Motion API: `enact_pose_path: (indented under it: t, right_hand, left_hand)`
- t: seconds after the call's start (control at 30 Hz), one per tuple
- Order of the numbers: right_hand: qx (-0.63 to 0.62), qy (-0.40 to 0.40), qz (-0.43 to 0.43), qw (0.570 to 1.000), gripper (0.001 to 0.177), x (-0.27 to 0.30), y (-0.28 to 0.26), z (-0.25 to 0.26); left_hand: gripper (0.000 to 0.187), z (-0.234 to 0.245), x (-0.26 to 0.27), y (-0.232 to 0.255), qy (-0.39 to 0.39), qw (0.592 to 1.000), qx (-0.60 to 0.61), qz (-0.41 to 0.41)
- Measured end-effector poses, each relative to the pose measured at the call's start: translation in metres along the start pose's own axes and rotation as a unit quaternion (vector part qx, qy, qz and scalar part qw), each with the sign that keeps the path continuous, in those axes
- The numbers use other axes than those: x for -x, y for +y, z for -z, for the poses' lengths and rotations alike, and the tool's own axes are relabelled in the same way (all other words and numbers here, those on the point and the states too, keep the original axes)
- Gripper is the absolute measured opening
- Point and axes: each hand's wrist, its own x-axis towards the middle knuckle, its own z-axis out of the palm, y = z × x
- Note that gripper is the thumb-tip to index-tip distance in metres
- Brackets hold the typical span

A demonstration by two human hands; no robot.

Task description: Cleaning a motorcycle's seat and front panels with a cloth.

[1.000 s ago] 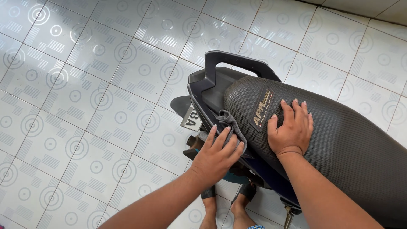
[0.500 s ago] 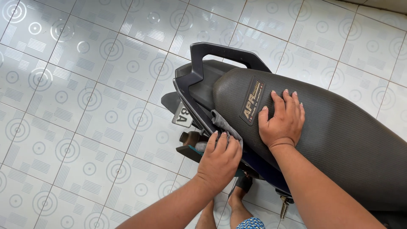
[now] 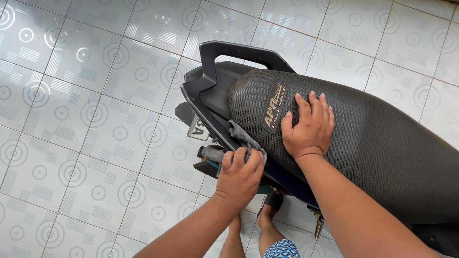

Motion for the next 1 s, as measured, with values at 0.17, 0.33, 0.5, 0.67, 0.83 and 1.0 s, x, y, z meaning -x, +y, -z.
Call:
enact_pose_path:
  t: [0.17, 0.33, 0.5, 0.67, 0.83, 1.0]
  right_hand:
    - [0.000, -0.009, -0.004, 1.000, 0.053, 0.001, -0.002, 0.002]
    - [0.001, -0.004, 0.002, 1.000, 0.053, 0.001, -0.001, 0.001]
    - [0.000, -0.002, 0.004, 1.000, 0.053, 0.000, 0.003, -0.001]
    - [-0.001, -0.007, 0.000, 1.000, 0.055, 0.000, 0.000, -0.002]
    - [0.019, -0.024, -0.004, 1.000, 0.057, -0.006, 0.004, -0.002]
    - [0.038, -0.074, 0.124, 0.989, 0.071, -0.024, 0.013, 0.006]
  left_hand:
    - [0.039, -0.015, 0.008, 0.014, 0.005, 1.000, -0.001, -0.014]
    - [0.035, -0.016, 0.007, -0.002, 0.040, 0.998, 0.031, -0.039]
    - [0.025, 0.005, -0.004, -0.063, 0.015, 0.978, 0.081, -0.192]
    - [0.035, 0.040, -0.022, -0.153, 0.144, 0.988, -0.036, -0.039]
    - [0.043, 0.039, -0.040, -0.162, 0.133, 0.985, 0.023, 0.109]
    - [0.051, 0.022, -0.069, -0.133, -0.128, 0.990, -0.008, 0.065]
